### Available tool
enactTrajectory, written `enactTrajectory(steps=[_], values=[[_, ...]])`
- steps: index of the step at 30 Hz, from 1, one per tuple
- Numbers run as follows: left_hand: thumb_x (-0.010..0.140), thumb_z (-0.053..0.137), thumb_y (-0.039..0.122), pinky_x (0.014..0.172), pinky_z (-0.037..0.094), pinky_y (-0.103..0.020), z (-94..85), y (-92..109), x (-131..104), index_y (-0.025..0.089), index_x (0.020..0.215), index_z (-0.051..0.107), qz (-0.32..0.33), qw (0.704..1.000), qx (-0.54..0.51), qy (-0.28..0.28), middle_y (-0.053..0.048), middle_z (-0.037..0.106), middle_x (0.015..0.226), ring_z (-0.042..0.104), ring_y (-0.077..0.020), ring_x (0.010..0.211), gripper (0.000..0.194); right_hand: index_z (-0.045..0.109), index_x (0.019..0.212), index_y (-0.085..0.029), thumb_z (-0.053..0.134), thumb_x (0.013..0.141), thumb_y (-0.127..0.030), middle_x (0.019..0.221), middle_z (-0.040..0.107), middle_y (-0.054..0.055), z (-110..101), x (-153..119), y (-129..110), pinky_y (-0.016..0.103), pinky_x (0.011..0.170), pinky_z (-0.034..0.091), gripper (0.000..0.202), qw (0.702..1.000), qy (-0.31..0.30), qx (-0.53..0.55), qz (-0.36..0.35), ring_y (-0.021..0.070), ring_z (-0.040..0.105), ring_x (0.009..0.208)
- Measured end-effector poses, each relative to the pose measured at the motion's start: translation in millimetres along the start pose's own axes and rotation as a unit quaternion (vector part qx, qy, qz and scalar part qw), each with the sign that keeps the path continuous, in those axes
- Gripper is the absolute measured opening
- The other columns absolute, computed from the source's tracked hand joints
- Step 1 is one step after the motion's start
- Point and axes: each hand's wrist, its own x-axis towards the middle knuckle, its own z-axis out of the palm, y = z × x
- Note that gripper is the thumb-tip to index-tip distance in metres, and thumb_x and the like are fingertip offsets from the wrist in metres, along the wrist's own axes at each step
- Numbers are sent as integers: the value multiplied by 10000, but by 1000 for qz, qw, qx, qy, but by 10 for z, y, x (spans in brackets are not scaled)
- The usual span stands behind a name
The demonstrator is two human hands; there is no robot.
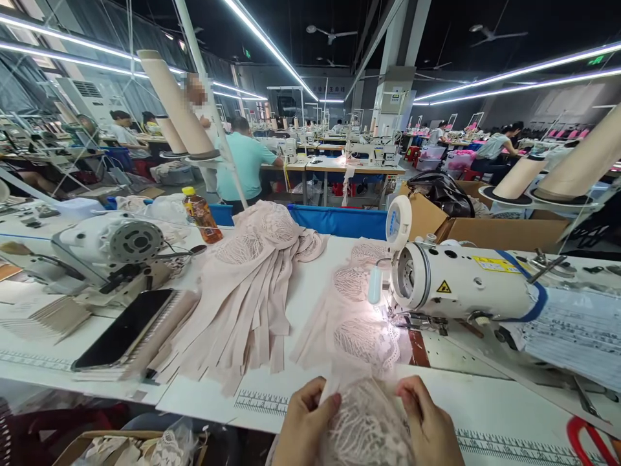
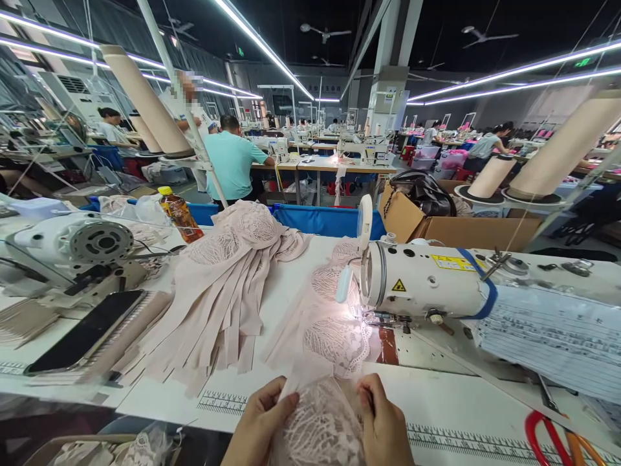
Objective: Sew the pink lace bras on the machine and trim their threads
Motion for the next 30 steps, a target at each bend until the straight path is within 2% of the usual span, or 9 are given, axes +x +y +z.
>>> enactTrajectory(steps=[3,6,9,13,17,22,25,28,30], values=[[696,713,699,678,404,-278,13,68,-32,128,793,694,-27,995,-28,-87,-24,575,651,508,-174,666,579,572,723,-234,376,922,-731,737,627,55,-105,70,59,306,750,487,570,997,-73,10,9,234,606,739],[737,656,734,668,381,-275,91,52,-66,113,774,694,-17,990,36,-135,-26,559,650,482,-170,666,623,641,794,-221,434,828,-825,864,680,93,-86,110,62,343,871,502,640,986,-129,72,75,292,638,964],[783,591,751,684,371,-274,144,23,-72,128,731,655,23,980,157,-120,-21,526,690,445,-172,709,628,643,827,-199,419,772,-888,864,684,97,53,112,23,345,847,506,727,976,-128,107,137,294,645,946],[770,441,865,778,412,-304,142,-16,-68,139,766,621,3,978,185,-91,-39,547,758,479,-213,802,747,507,668,-211,358,762,-916,658,593,57,258,128,-47,318,670,456,726,990,-58,67,111,244,572,714],[763,377,893,811,434,-313,137,-3,-37,163,774,608,-10,971,238,-30,-68,627,824,510,-243,861,766,479,631,-207,253,778,-926,632,563,55,332,153,-56,329,663,420,768,993,-81,30,85,225,520,682],[869,335,789,751,428,-305,147,170,101,176,706,567,35,953,282,-107,-65,639,761,525,-225,784,675,620,809,-174,368,824,-870,789,652,77,368,-33,47,344,747,455,741,978,-190,58,67,243,577,777],[887,343,758,756,439,-309,111,222,119,169,713,581,35,948,274,-156,-66,646,768,549,-236,812,659,682,945,-226,520,815,-805,918,698,94,404,-162,89,370,845,469,615,983,-152,56,90,288,613,908],[866,401,757,819,442,-330,52,155,54,156,795,633,16,952,287,-103,-88,673,861,569,-263,880,648,690,870,-214,475,841,-806,916,693,107,381,-134,30,378,847,477,631,986,-107,60,113,312,607,949],[858,439,745,847,435,-335,12,80,2,157,851,652,10,951,298,-76,-93,684,909,575,-272,911,625,656,775,-185,407,858,-824,808,661,87,338,-56,-55,346,753,478,691,981,-142,97,94,282,598,853]])
